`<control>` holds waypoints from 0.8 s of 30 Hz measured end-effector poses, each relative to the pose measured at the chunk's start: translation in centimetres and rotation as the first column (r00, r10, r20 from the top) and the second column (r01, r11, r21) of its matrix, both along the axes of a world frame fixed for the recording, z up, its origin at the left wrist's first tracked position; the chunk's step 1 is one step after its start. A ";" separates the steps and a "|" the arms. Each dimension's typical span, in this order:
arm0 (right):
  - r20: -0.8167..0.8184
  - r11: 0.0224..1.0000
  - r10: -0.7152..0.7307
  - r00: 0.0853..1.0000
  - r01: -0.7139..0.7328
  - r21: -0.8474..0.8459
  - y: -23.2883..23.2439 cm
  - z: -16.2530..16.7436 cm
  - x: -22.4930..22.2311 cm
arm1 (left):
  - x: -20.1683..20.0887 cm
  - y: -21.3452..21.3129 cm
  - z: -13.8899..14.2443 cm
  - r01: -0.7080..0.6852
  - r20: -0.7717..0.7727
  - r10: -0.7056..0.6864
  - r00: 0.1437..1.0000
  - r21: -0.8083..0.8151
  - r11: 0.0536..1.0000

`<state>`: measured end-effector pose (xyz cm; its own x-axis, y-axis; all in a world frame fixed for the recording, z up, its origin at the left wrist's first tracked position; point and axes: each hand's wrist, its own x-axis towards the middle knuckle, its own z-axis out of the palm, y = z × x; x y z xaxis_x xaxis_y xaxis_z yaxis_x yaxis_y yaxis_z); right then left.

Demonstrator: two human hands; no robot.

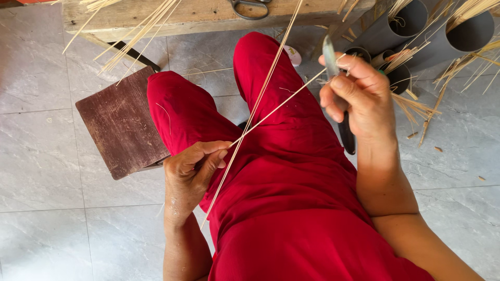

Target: The person sits on the floor and splits thin bamboo strips with a small knife, drawing the blade along the strip to shave and separate it into finer strands. They reach to the workbench for more bamboo, work each strip across their lap, and set finished strands aside.

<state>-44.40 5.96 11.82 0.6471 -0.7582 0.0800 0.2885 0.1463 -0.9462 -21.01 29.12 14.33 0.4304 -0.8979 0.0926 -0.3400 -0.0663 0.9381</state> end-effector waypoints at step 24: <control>-0.044 0.990 0.141 0.989 -0.141 0.002 0.6 -2.1 -0.7 | 0.0 -0.6 -1.4 -0.149 -0.126 0.155 0.980 0.058 0.987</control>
<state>-45.08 6.56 9.71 0.7507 -0.6587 0.0504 0.2235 0.1814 -0.9577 -21.01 28.49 12.94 0.5678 -0.8231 -0.0141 -0.1985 -0.1535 0.9680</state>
